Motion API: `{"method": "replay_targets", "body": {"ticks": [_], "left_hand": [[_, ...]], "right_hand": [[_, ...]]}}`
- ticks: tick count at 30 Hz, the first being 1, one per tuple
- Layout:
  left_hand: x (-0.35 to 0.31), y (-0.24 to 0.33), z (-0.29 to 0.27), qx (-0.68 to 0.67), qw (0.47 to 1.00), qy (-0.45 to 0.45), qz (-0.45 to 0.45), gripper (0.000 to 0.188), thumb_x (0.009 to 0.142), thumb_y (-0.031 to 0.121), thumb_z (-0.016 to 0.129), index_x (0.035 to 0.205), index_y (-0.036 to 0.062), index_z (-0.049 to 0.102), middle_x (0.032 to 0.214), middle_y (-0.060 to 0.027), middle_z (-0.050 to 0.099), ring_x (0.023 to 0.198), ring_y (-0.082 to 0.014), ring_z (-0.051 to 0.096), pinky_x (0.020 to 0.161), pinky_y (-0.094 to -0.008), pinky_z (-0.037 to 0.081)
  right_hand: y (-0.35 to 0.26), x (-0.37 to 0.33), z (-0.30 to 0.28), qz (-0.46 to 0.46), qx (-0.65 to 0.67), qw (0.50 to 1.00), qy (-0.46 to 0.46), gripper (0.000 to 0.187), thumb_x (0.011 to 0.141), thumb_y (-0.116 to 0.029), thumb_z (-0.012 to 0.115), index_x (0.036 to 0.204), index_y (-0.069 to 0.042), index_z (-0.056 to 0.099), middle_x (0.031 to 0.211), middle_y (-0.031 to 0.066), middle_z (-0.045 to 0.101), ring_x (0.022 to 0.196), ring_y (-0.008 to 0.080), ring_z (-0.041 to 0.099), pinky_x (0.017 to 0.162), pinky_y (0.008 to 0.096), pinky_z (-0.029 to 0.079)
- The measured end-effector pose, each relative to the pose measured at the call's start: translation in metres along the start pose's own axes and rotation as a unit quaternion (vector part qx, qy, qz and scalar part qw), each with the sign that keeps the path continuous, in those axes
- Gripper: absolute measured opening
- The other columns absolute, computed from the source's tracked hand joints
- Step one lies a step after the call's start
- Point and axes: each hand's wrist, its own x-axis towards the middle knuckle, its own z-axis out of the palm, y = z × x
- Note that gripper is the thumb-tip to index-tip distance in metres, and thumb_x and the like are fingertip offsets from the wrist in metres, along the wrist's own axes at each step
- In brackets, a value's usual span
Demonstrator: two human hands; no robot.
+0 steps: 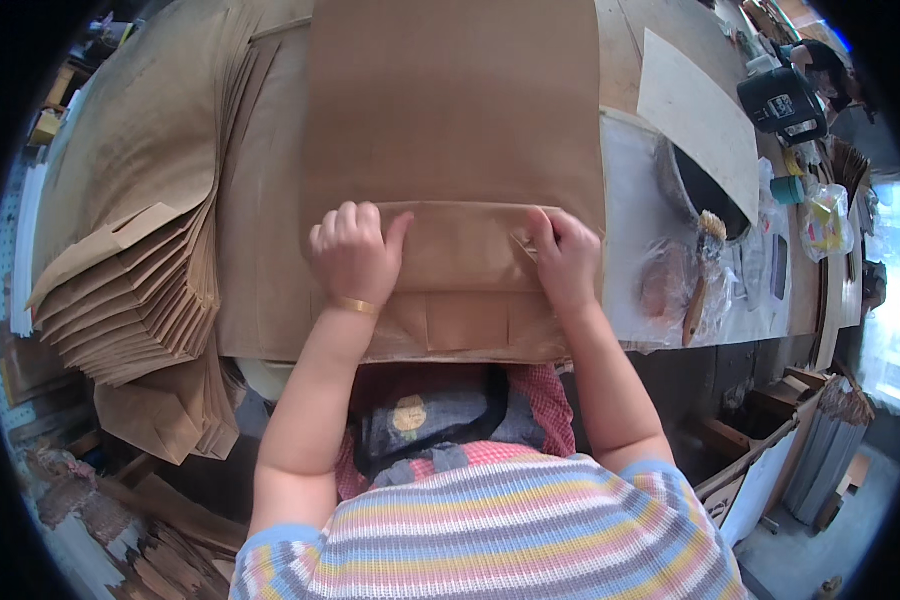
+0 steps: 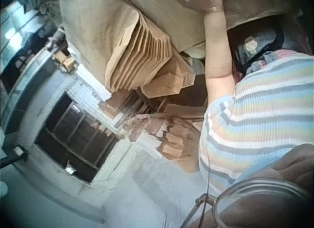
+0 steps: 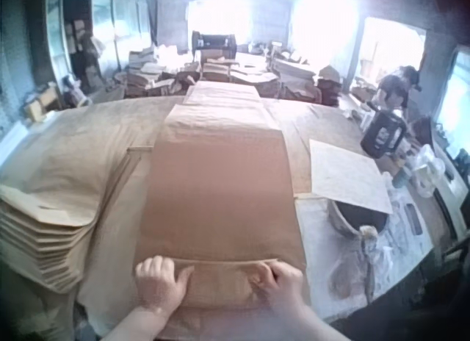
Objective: The person repeatedly folds brown paper sheets into bags, applies glue with a brush to the flaps, and presses them to seal. They stack the finished bags on the table.
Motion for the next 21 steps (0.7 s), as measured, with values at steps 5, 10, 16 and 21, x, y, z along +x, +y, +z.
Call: {"method": "replay_targets", "body": {"ticks": [5,10,16,21], "left_hand": [[-0.029,0.001,0.000,-0.066,0.940,-0.044,0.331,0.072,0.073,0.024,0.059,0.138,-0.0034,0.043,0.146,-0.0198,0.039,0.140,-0.0314,0.031,0.118,-0.0424,0.019],[-0.028,-0.009,0.006,-0.044,0.966,-0.109,0.231,0.091,0.071,0.038,0.065,0.144,-0.0061,0.031,0.153,-0.0215,0.027,0.144,-0.0314,0.024,0.120,-0.0411,0.016],[-0.044,0.036,-0.015,0.249,0.950,-0.077,0.169,0.073,0.077,0.036,0.062,0.136,-0.0039,0.046,0.141,-0.0230,0.045,0.136,-0.0339,0.038,0.116,-0.0481,0.022],[-0.016,0.050,0.038,0.026,0.955,0.069,0.288,0.028,0.080,0.020,0.055,0.097,0.0005,0.068,0.093,-0.0191,0.069,0.091,-0.0301,0.066,0.077,-0.0440,0.054]], "right_hand": [[-0.050,-0.034,0.014,-0.232,-0.070,0.965,-0.105,0.061,0.078,-0.026,0.065,0.131,0.001,0.050,0.132,0.0187,0.053,0.127,0.0319,0.047,0.109,0.0441,0.034],[-0.037,-0.043,-0.002,-0.120,-0.105,0.975,-0.157,0.081,0.080,-0.039,0.066,0.141,0.006,0.037,0.146,0.0213,0.040,0.139,0.0333,0.034,0.116,0.0430,0.023],[-0.027,-0.010,-0.064,-0.096,0.093,0.990,-0.049,0.057,0.085,-0.021,0.068,0.134,0.004,0.049,0.136,0.0240,0.051,0.128,0.0376,0.048,0.106,0.0411,0.039],[-0.034,-0.024,-0.057,-0.075,0.156,0.982,-0.074,0.045,0.080,-0.005,0.067,0.124,0.002,0.059,0.127,0.0224,0.059,0.121,0.0355,0.056,0.103,0.0394,0.042]]}}
